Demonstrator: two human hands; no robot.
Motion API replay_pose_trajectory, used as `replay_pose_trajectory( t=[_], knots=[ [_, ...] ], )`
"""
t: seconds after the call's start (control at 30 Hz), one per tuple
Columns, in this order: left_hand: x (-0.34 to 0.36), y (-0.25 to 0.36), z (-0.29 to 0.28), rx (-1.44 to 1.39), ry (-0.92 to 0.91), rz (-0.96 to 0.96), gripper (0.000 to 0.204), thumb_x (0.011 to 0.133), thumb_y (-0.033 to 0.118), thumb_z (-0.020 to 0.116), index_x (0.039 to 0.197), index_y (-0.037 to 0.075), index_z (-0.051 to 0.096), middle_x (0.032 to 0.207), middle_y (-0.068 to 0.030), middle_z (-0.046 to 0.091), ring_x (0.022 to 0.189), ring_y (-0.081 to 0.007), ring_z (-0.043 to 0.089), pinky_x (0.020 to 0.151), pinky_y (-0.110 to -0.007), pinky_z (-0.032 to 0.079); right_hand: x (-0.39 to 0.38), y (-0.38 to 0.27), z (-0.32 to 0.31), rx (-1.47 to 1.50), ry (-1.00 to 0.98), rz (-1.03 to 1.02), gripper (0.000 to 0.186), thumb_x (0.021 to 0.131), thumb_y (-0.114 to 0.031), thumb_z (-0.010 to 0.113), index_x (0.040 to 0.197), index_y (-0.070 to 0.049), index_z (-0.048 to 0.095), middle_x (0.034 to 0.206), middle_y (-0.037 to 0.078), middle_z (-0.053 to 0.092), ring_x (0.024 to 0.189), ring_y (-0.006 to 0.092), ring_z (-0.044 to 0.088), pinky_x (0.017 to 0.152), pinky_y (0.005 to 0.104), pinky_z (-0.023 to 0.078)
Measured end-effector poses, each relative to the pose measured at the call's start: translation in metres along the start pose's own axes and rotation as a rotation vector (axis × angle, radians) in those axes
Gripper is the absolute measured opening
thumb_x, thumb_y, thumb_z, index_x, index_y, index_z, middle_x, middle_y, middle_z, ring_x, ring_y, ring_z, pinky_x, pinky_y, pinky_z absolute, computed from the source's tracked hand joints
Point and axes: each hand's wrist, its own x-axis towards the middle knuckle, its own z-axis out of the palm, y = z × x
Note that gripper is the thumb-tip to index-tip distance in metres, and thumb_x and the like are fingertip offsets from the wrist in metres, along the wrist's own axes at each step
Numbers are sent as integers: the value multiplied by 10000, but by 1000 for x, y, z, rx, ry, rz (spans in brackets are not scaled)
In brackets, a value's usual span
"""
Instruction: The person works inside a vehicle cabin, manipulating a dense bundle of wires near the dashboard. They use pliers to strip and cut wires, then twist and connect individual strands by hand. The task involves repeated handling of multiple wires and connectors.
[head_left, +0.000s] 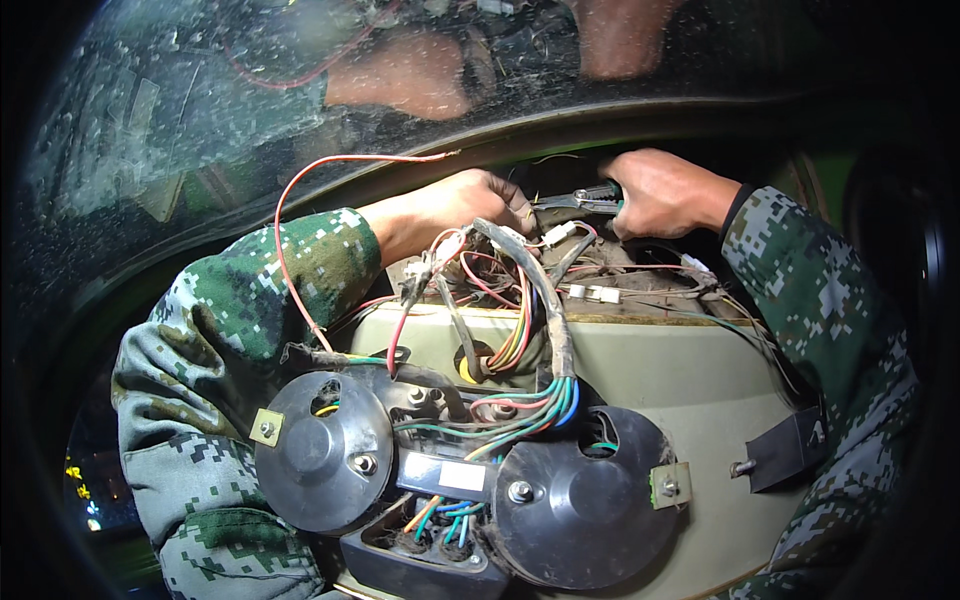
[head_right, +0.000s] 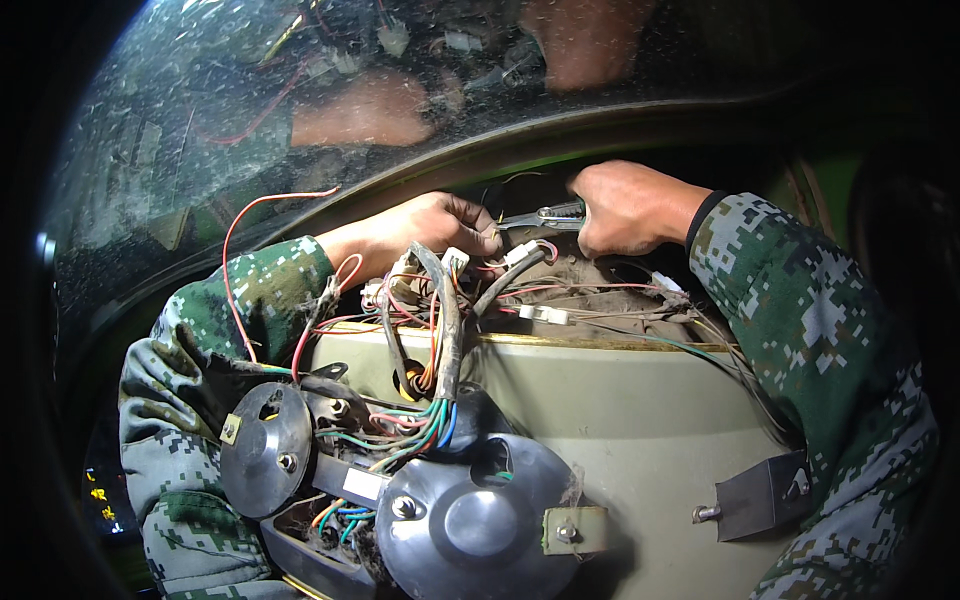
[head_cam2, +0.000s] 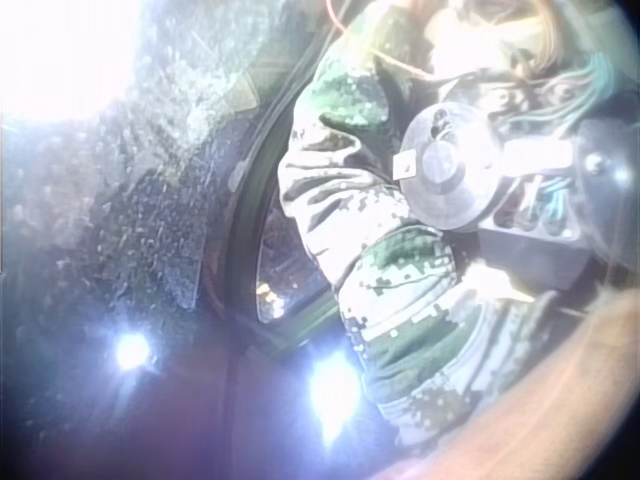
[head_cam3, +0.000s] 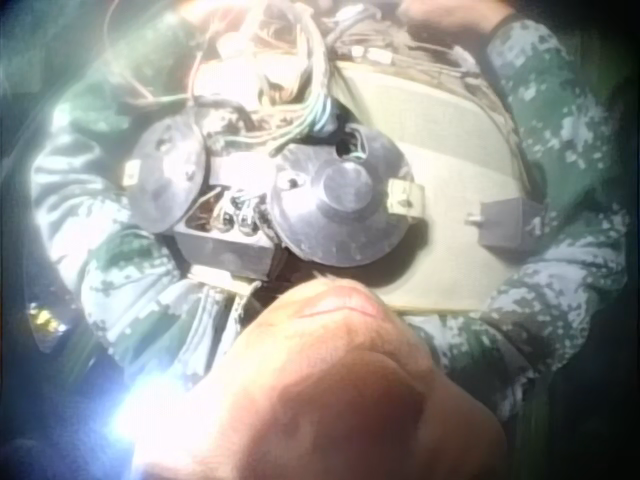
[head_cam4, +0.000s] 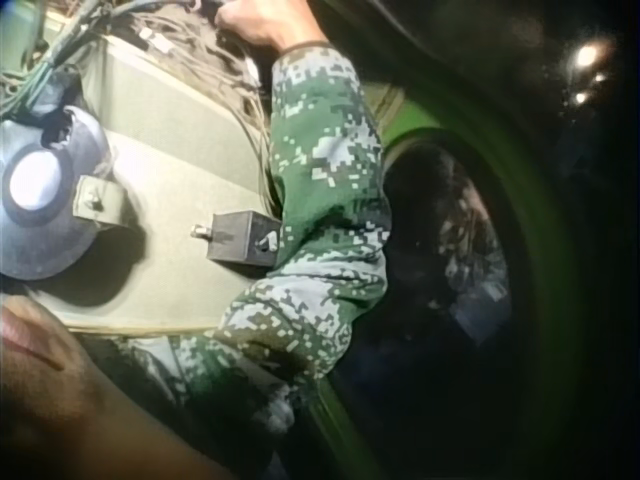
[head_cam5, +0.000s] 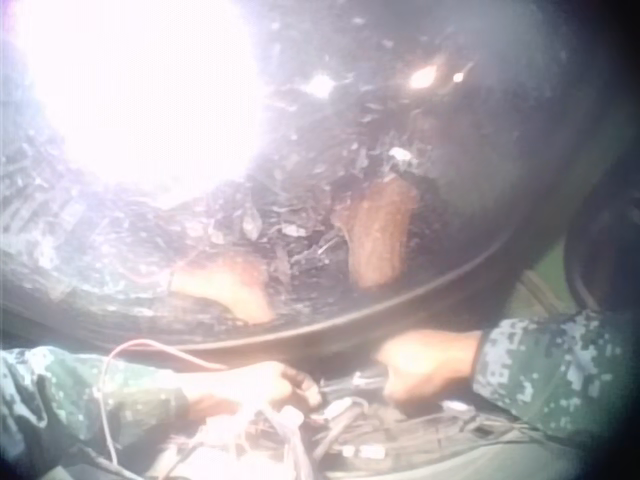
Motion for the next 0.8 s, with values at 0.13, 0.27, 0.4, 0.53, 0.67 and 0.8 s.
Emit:
replay_pose_trajectory(
  t=[0.13,0.27,0.4,0.53,0.67,0.8],
  knots=[
    [-6,6,4,56,21,-19,49,978,39,768,1002,-3,763,930,-77,778,905,-161,778,819,-287,623,1,1,2,-3,14,-23,478,707,-206,790,1026,141,709,949,347,716,939,472,719,868,506,564],
    [-15,14,7,142,37,-32,65,989,54,764,1021,-3,759,939,-74,776,906,-154,777,810,-289,622,3,1,6,-35,13,-19,438,730,-203,777,1015,124,716,971,344,718,963,475,714,882,510,561],
    [-19,19,9,157,23,-44,85,1004,72,757,1050,2,760,952,-65,776,899,-142,767,806,-287,622,2,1,6,-11,33,-5,417,751,-203,769,1021,112,729,965,336,723,952,473,717,877,512,563],
    [-19,20,9,145,-12,-60,92,1004,76,758,1061,4,763,956,-62,777,897,-138,764,804,-286,621,2,2,-1,22,16,132,420,762,-236,781,1005,104,746,965,339,725,937,460,729,852,504,574],
    [-21,19,8,134,-59,-85,101,1005,80,759,1072,6,766,960,-59,778,896,-134,760,802,-286,620,4,2,-4,-68,-53,185,467,761,-300,782,940,130,749,939,355,716,906,454,734,820,494,580],
    [-23,19,8,127,-98,-106,109,1006,84,761,1083,8,769,965,-57,779,894,-130,756,799,-286,619,3,1,0,-16,-7,84,497,752,-312,785,957,138,731,955,357,714,925,458,730,825,489,576]
  ],
)
